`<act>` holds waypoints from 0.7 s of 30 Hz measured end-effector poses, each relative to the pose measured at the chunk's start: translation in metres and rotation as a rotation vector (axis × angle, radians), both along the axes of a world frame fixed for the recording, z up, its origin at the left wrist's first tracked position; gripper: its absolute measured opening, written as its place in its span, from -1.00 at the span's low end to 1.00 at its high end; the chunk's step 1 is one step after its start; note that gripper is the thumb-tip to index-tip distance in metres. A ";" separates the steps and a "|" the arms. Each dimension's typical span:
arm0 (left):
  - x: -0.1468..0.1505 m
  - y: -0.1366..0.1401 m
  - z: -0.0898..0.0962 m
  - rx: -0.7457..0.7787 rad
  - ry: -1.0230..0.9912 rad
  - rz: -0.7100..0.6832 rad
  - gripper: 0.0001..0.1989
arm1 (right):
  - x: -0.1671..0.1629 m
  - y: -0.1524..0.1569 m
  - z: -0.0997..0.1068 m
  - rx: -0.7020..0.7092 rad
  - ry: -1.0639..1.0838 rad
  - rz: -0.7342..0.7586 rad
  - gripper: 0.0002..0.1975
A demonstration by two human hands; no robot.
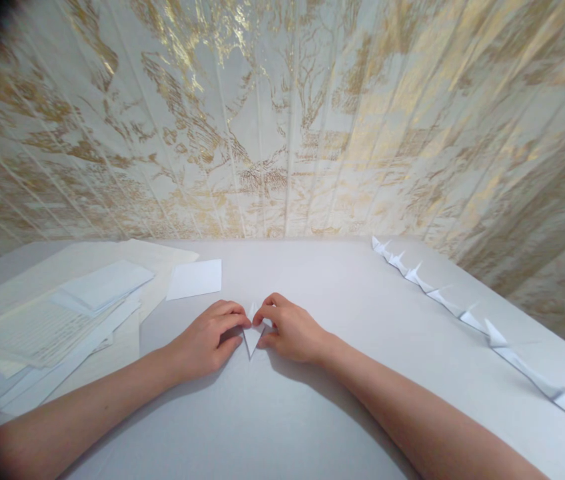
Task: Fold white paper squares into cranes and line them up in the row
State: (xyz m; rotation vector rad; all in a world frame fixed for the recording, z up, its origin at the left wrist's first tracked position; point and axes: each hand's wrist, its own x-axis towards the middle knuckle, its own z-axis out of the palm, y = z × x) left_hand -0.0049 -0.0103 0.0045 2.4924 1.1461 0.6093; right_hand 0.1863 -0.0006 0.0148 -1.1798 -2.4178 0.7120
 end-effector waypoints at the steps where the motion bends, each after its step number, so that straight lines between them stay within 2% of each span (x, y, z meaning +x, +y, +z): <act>1: 0.000 0.001 0.000 -0.004 0.001 0.002 -0.76 | 0.000 0.000 -0.002 0.023 0.000 0.003 -0.77; 5: 0.000 0.006 -0.001 0.000 0.003 0.014 -0.78 | -0.002 0.002 -0.009 0.133 0.007 0.027 -0.86; 7: 0.001 0.008 -0.001 0.001 0.003 0.029 -0.80 | -0.002 0.002 -0.010 0.159 0.014 0.036 -0.84; 9: 0.003 0.009 0.000 0.002 0.005 0.049 -0.82 | -0.002 0.001 -0.009 0.166 0.014 0.034 -0.81; 14: 0.006 0.011 0.001 0.003 0.006 0.101 -0.82 | -0.005 -0.002 -0.007 0.169 0.014 0.001 -0.91; 21: 0.007 0.013 0.005 -0.098 -0.058 0.149 -0.85 | -0.012 0.000 -0.009 0.165 0.014 -0.117 -0.85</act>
